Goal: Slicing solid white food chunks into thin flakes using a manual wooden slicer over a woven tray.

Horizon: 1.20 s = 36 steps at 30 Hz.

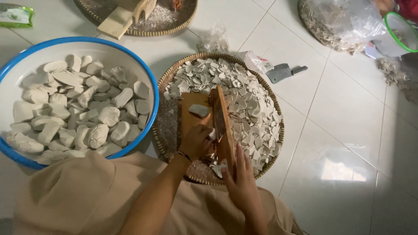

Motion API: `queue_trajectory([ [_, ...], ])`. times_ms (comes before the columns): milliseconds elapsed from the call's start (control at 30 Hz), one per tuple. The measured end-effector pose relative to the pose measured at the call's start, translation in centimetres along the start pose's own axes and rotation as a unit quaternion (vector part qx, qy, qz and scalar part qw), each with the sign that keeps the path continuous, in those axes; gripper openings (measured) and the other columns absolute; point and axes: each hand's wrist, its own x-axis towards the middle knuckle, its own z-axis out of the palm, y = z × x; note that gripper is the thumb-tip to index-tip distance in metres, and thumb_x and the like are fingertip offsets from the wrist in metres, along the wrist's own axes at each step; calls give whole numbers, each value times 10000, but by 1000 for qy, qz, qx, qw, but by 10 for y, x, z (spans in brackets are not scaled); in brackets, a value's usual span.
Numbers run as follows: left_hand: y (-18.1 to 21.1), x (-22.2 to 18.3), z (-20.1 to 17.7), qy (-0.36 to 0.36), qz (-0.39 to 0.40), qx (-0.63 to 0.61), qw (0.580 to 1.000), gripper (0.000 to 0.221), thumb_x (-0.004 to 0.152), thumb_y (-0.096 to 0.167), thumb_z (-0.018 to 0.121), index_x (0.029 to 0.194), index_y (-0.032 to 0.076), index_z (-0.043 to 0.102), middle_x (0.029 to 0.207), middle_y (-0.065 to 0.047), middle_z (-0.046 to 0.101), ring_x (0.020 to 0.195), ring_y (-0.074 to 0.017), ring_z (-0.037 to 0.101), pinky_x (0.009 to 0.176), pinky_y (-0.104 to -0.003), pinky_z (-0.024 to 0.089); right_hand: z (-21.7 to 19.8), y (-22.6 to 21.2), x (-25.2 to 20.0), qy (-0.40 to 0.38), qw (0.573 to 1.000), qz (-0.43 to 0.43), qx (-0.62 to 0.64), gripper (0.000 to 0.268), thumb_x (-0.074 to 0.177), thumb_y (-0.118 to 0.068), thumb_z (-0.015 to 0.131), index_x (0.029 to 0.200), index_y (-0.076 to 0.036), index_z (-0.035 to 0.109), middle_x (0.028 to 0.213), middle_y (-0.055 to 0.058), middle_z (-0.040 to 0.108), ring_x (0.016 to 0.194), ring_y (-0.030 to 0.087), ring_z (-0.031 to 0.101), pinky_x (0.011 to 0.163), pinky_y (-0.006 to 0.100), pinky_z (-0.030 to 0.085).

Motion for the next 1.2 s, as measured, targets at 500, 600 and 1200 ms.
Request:
queue_trajectory([
  [500,36,24,-33,-91,-330,-224,912,295,1020,275,547,1117,91,755,1054,-110,718,939,-256,693,782,-366,525,46,30,6,-36,997,11,60,887,953,-143,493,1610,-230,-97,1631,196,226,1395,375,388,1080,518,443],
  [600,9,4,-7,-45,-47,23,998,352,958,140,708,1272,-11,658,988,-175,639,810,-293,641,662,-371,562,53,37,8,-19,998,-26,55,851,971,-152,477,1605,-168,-89,1619,249,222,1355,414,427,1066,529,450],
  [1200,8,3,-11,-91,-89,24,992,166,953,165,650,997,6,631,1012,-159,571,785,-329,584,652,-460,512,48,2,2,-69,986,142,-46,836,1035,-206,485,1616,-206,-116,1537,108,443,1371,323,487,1186,598,294],
])
